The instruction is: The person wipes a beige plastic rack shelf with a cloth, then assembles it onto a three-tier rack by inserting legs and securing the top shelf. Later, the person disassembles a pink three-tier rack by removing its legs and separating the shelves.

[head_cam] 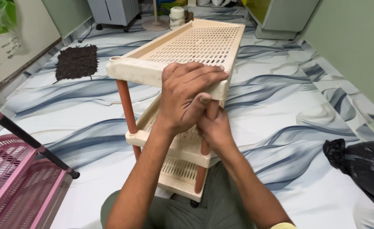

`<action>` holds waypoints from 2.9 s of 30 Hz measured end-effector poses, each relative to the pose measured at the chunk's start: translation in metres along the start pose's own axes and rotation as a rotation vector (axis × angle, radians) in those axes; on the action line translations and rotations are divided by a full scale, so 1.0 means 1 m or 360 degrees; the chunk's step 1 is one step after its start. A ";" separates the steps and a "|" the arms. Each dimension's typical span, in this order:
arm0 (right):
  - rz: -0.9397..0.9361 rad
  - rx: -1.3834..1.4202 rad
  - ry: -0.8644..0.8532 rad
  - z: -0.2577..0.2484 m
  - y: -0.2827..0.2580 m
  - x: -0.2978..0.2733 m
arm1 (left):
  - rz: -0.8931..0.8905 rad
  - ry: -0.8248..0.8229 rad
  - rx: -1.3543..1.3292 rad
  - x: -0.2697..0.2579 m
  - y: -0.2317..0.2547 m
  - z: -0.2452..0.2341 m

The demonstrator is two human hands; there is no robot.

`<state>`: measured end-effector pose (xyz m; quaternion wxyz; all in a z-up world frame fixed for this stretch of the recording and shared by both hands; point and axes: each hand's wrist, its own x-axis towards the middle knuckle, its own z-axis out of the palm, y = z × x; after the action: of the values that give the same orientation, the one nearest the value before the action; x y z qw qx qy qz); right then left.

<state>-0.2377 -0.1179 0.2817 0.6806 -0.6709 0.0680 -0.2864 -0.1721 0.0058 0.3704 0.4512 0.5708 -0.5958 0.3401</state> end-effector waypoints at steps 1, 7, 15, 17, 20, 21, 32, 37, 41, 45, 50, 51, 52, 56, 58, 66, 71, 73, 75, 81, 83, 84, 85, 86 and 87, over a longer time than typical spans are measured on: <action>0.0016 0.0021 -0.0019 -0.004 -0.002 -0.001 | -0.0012 -0.0002 -0.0017 0.001 0.002 0.003; 0.0098 0.0255 -0.0110 -0.007 -0.002 -0.008 | -0.0077 0.0017 -0.0083 -0.004 0.009 0.008; 0.0124 0.0445 -0.0603 -0.022 0.003 -0.004 | -0.0134 0.0007 -0.0223 -0.018 0.009 0.008; 0.0015 0.0315 -0.0417 -0.021 0.011 -0.005 | -0.0178 0.0012 -0.0251 -0.027 -0.002 0.007; -0.0287 0.0045 -0.0078 -0.016 0.027 -0.027 | -0.0292 0.0256 -0.0024 -0.062 -0.026 -0.006; -0.0424 0.0026 0.0019 -0.013 0.034 -0.036 | -0.0358 0.0453 0.0123 -0.075 -0.039 -0.010; -0.0467 0.0094 0.0078 -0.004 0.042 -0.005 | -0.1399 0.0852 -0.0919 -0.131 -0.145 -0.027; -0.0517 -0.0419 0.0142 -0.041 0.016 0.071 | -0.1347 0.0946 -0.1113 -0.115 -0.127 -0.013; -0.0946 -0.0853 0.0350 -0.056 0.025 0.109 | -0.1321 0.1039 -0.1342 -0.119 -0.093 0.017; -0.1154 -0.0960 0.0529 -0.058 0.053 0.113 | -0.1211 0.0988 -0.1267 -0.122 -0.075 0.027; -0.0822 -0.0642 0.0515 -0.053 0.075 0.106 | -0.1316 0.0953 -0.1198 -0.119 -0.064 0.036; -0.0801 -0.0612 0.0516 -0.051 0.076 0.107 | -0.1354 0.0917 -0.1123 -0.119 -0.062 0.037; -0.0748 -0.0627 0.0535 -0.050 0.077 0.108 | -0.1317 0.0917 -0.1140 -0.119 -0.061 0.037; -0.0973 -0.0966 0.0576 -0.051 0.081 0.101 | -0.1280 0.0938 -0.1037 -0.126 -0.057 0.043; -0.1160 -0.1121 0.0661 -0.047 0.079 0.091 | -0.1280 0.0972 -0.0989 -0.123 -0.060 0.049; -0.0418 -0.0263 -0.0405 0.033 0.089 0.017 | -0.1313 0.1047 -0.1363 -0.115 -0.055 0.070; -0.0447 -0.0089 -0.0247 0.052 0.057 0.033 | -0.0915 0.0554 -0.0058 -0.096 -0.067 0.032; -0.0354 -0.0056 -0.0139 0.056 0.047 0.038 | -0.0747 0.0481 0.0411 -0.084 -0.068 0.012; -0.0326 -0.0192 0.0012 0.059 0.039 0.042 | -0.0825 0.0575 0.0288 -0.068 -0.066 -0.007; -0.0460 -0.0030 0.0146 0.070 0.024 0.055 | -0.0216 0.0130 -0.0109 -0.010 -0.070 -0.030; -0.0354 -0.0114 0.0126 0.068 0.021 0.057 | -0.0248 0.0195 -0.0134 -0.006 -0.068 -0.027; -0.0304 -0.0152 0.0119 0.067 0.021 0.059 | -0.0260 0.0224 -0.0147 -0.005 -0.069 -0.026; -0.0313 -0.0120 0.0114 0.065 0.022 0.058 | -0.0263 0.0237 -0.0158 -0.007 -0.068 -0.022; -0.0322 -0.0087 0.0108 0.063 0.024 0.057 | -0.0266 0.0250 -0.0169 -0.009 -0.068 -0.018; -0.0333 -0.0062 0.0090 0.061 0.026 0.057 | -0.0273 0.0277 -0.0174 -0.011 -0.068 -0.015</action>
<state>-0.1536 -0.0932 0.2789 0.6317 -0.6790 0.0222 -0.3733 -0.1034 0.0161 0.3587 0.5592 0.5624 -0.5209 0.3155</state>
